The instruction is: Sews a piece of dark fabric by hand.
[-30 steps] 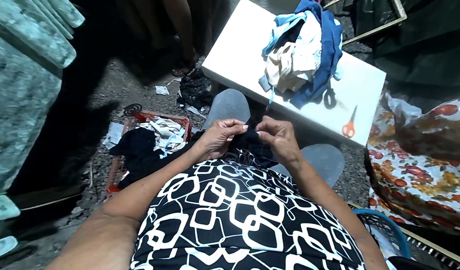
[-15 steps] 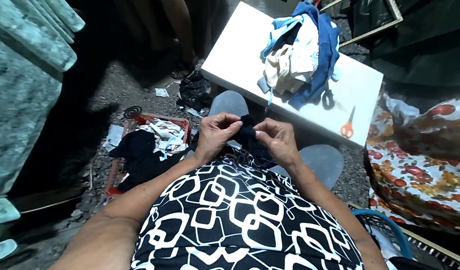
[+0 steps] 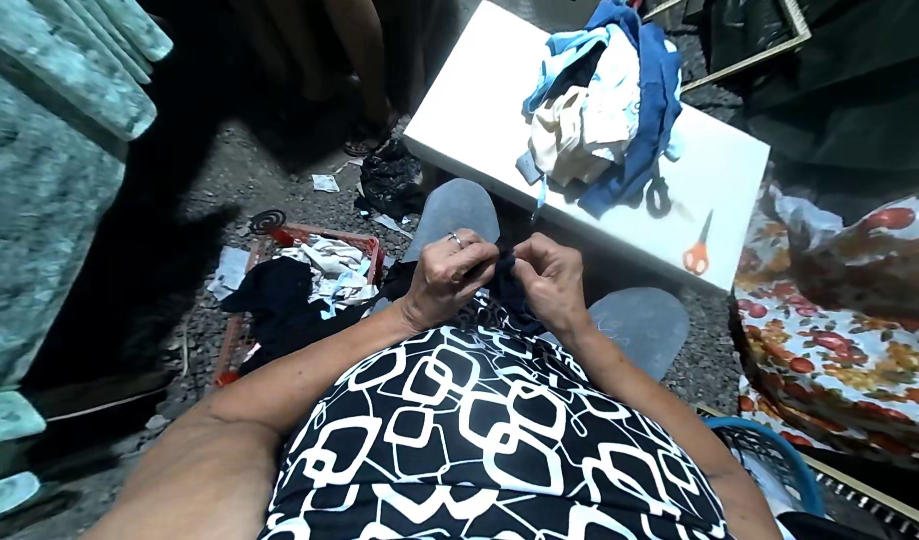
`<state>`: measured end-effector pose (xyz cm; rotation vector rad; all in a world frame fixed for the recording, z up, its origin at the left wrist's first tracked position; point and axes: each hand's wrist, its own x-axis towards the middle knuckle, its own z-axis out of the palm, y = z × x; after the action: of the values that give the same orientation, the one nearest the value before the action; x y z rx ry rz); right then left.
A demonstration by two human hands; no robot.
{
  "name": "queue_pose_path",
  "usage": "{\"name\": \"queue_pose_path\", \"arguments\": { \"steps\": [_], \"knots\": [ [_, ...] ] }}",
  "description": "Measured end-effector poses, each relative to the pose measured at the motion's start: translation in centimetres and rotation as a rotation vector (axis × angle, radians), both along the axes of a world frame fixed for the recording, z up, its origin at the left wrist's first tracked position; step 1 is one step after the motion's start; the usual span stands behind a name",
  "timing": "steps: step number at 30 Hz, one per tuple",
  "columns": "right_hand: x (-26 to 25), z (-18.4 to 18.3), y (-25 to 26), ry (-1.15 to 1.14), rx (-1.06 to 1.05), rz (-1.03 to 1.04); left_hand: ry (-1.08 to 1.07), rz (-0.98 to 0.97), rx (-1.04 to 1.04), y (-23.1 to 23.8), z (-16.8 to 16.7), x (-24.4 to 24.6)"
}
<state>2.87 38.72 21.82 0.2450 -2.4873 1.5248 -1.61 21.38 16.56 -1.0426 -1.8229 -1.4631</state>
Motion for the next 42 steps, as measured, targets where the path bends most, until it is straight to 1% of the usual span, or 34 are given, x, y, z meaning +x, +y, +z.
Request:
{"name": "queue_pose_path", "arguments": {
  "steps": [6, 11, 15, 17, 21, 26, 28, 30, 33, 35, 40, 42],
  "knots": [
    [-0.5, 0.9, 0.8, 0.005, 0.002, 0.052, -0.425, -0.128, 0.343, 0.3, 0.4, 0.7],
    [0.1, 1.0, 1.0, -0.071, -0.052, 0.055, -0.761, -0.189, 0.485, 0.4, 1.3, 1.1],
    [0.2, 1.0, 1.3, -0.151, -0.13, 0.065, -1.117, -0.351, 0.572, 0.0, 2.1, 1.0],
    [0.0, 0.8, 1.5, -0.196, -0.198, 0.088, -1.213, -0.416, 0.583, -0.2, 2.5, 0.9],
    [0.0, 0.4, 1.6, -0.269, -0.314, 0.111, -1.262, -0.473, 0.59, -0.4, 2.9, 0.9],
    [0.2, -0.3, 1.3, -0.278, -0.393, 0.118, -1.258, -0.504, 0.571, -0.3, 2.8, 0.9],
    [0.3, -0.5, 0.9, -0.298, -0.424, 0.09, -1.233, -0.481, 0.548, 0.0, 2.4, 1.0],
    [0.4, -0.5, 0.4, -0.335, -0.448, 0.042, -1.172, -0.418, 0.51, 0.5, 1.9, 1.2],
    [0.5, -0.8, 0.1, -0.344, -0.453, 0.008, -1.047, -0.347, 0.444, 0.7, 1.1, 1.2],
    [0.3, -0.7, 0.2, -0.325, -0.441, 0.013, -0.997, -0.325, 0.429, 0.7, 1.2, 1.1],
    [0.2, -0.1, 0.7, -0.289, -0.356, 0.034, -0.991, -0.359, 0.439, 0.4, 1.6, 1.2],
    [0.4, 0.0, 0.8, -0.308, -0.354, 0.051, -0.998, -0.363, 0.38, -0.5, 1.9, 1.7]
  ]
}}
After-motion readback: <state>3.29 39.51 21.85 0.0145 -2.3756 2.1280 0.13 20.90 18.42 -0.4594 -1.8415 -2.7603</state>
